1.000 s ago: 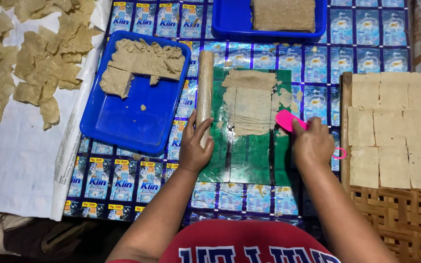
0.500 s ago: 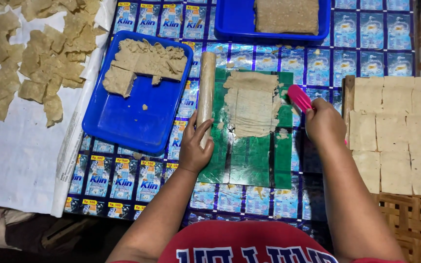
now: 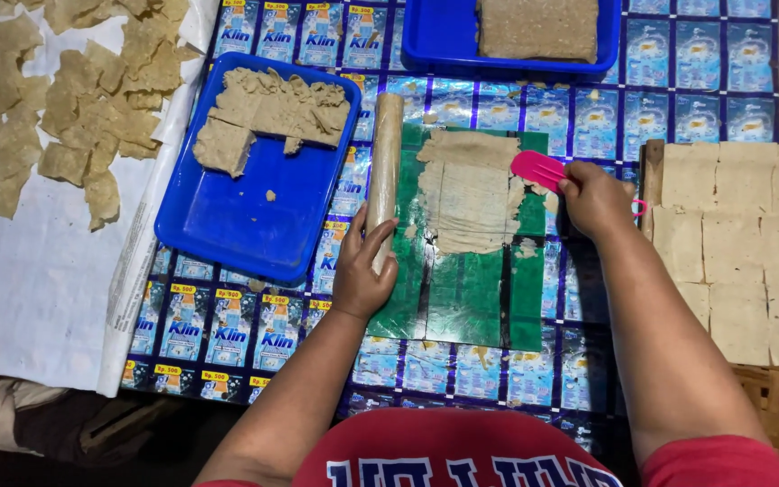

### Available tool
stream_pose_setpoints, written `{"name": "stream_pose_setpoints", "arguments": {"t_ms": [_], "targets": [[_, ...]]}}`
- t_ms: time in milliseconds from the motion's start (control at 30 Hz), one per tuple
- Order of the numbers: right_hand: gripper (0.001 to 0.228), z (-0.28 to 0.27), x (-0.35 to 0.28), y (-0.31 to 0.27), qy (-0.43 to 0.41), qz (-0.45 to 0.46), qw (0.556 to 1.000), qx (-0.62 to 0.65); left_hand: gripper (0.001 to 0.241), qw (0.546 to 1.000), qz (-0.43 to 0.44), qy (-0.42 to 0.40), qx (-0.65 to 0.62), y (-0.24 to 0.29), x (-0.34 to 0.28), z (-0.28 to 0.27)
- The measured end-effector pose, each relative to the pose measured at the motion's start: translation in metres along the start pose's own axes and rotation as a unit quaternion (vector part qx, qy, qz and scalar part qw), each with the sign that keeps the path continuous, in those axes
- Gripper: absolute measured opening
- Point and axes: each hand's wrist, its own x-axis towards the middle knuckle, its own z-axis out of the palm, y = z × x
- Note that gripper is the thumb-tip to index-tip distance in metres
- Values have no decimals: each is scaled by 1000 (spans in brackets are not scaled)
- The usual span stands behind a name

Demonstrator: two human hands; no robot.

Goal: Flattening a dough paste with a rolling pin, cutting it into rectangular pieces using a small scraper, and arranging them on a woven tray.

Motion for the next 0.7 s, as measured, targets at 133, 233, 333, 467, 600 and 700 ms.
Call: {"name": "stream_pose_setpoints", "arguments": {"t_ms": [133,233,333,467,600,700], "targets": [[25,-23,-7,13,-81,-13,997,2,54,1000,3,2,0,-1,0,0],[23,-53,-12,1,-134,-41,990,6,54,1000,1,3,6,-3,0,1],[24,-43,0,9,-118,-32,992,32,55,1000,2,0,13,-3,-1,2],[20,-30,12,14,-121,-57,991,-13,55,1000,0,-2,12,-3,-1,3],[26,-58,-7,5,-205,-86,974,-38,54,1000,-1,2,9,-2,1,2],[26,-65,-23,1,-209,-96,973,-35,57,999,-30,-31,5,16,4,-8]]}}
